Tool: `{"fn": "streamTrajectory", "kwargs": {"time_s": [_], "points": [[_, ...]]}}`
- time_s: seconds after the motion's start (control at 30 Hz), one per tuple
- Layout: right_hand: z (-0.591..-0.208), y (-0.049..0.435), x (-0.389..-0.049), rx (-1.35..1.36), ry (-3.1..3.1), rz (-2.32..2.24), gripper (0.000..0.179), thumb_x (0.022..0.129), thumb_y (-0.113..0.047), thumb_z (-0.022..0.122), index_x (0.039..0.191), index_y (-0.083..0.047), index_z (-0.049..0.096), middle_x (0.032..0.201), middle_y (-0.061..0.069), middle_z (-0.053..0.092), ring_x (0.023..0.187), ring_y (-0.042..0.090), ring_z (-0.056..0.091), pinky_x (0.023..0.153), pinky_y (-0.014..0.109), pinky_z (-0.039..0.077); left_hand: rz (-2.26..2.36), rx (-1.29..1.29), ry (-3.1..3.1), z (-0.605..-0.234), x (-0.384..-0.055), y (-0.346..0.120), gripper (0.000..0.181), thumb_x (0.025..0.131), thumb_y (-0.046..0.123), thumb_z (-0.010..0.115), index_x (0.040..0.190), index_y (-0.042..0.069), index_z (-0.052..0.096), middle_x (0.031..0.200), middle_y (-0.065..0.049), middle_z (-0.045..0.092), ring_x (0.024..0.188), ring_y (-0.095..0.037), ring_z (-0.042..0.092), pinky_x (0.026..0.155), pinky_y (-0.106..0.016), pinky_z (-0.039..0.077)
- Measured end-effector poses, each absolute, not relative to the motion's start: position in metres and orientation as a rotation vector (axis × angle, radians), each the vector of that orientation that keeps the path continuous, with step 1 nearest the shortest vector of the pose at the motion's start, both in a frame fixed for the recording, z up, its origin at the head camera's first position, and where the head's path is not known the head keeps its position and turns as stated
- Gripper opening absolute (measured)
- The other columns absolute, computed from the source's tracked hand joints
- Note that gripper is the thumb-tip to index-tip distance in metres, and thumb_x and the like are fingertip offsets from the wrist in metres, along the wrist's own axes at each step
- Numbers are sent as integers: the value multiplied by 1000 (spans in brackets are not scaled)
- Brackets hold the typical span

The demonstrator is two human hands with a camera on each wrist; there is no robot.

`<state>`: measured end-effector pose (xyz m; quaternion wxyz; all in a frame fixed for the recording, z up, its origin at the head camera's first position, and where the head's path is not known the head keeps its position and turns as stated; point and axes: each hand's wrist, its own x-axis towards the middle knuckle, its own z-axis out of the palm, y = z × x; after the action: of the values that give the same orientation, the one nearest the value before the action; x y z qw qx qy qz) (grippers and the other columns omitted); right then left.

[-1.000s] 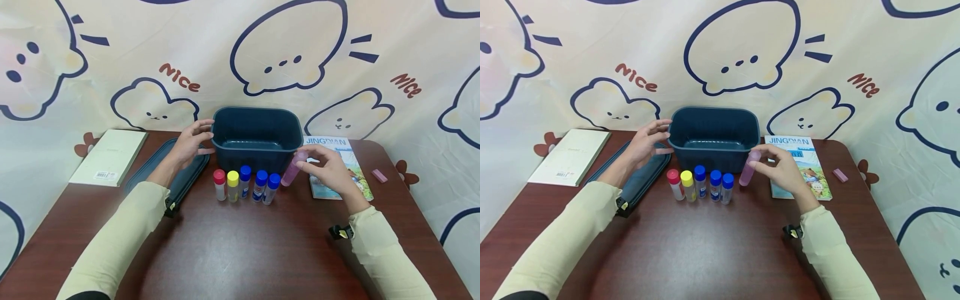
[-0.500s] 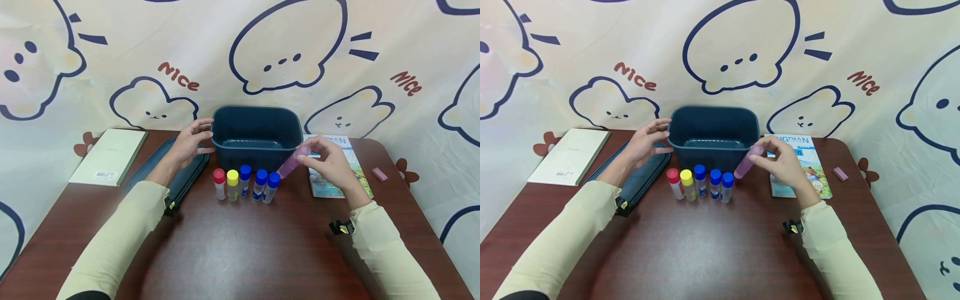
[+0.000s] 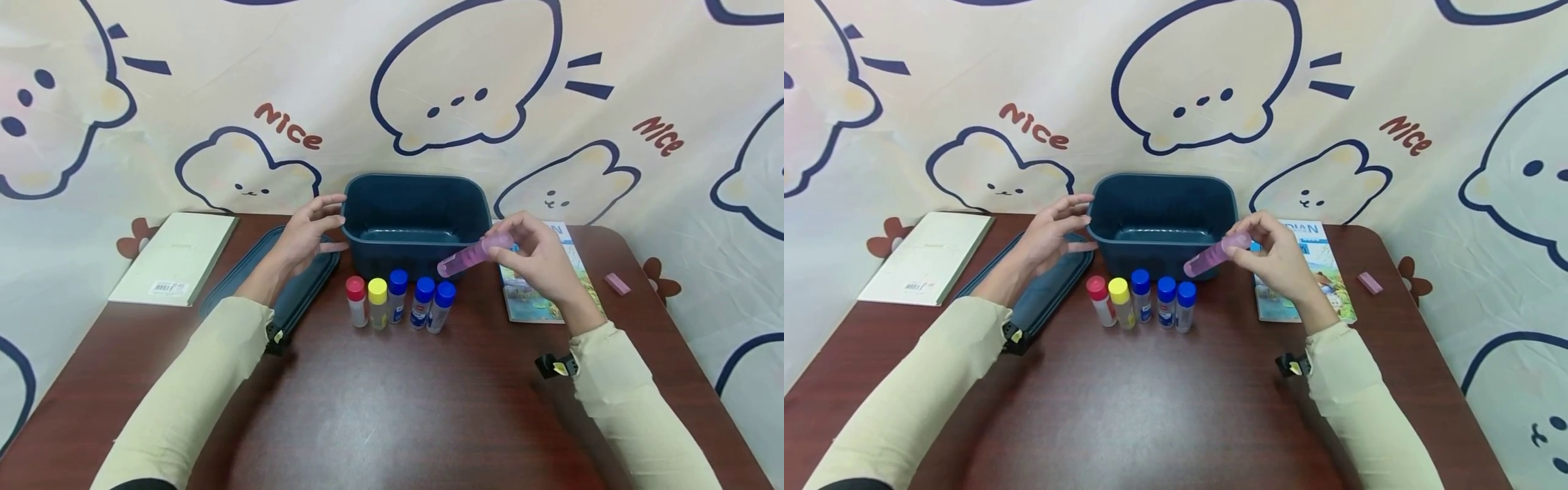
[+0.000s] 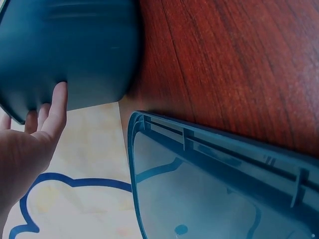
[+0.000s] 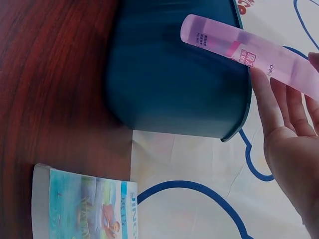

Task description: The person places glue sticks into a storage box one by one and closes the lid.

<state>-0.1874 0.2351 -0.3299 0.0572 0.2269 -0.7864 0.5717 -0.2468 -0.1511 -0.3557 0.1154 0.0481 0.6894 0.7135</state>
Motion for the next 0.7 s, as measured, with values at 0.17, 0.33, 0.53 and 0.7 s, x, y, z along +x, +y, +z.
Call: {"fn": "streamTrajectory", "kwargs": {"time_s": [0.17, 0.33, 0.53, 0.7], "points": [[-326, 233, -189, 677, -2286, 1861, 16, 93, 0, 65, 107, 0, 59, 110, 10, 66, 99, 26, 60, 62, 23, 56, 2078, 141, 2031, -356, -245, -153, 47, 107, 16, 50, 153, 13, 41, 156, -13, 33, 137, -31, 38, 100, -55, 49], [-321, 231, -190, 656, -2173, 1991, 16, 92, 6, 64, 108, 4, 58, 109, 16, 65, 97, 29, 62, 78, 28, 60, 2085, 142, 2023, -355, -246, -152, 46, 107, 15, 50, 152, 14, 42, 156, -12, 33, 137, -31, 37, 100, -56, 50], [-315, 229, -191, 699, -2070, 2076, 17, 91, 11, 60, 107, 5, 58, 109, 17, 64, 97, 29, 63, 80, 31, 60, 2091, 132, 2028, -355, -246, -152, 45, 107, 15, 51, 151, 14, 43, 155, -12, 34, 137, -30, 37, 98, -56, 51], [-314, 228, -192, 739, -2011, 2119, 18, 90, 15, 57, 105, 5, 58, 108, 17, 65, 96, 28, 63, 79, 31, 61, 2089, 134, 2025, -356, -246, -152, 45, 107, 15, 51, 151, 14, 43, 155, -12, 33, 137, -30, 36, 99, -56, 51]]}}
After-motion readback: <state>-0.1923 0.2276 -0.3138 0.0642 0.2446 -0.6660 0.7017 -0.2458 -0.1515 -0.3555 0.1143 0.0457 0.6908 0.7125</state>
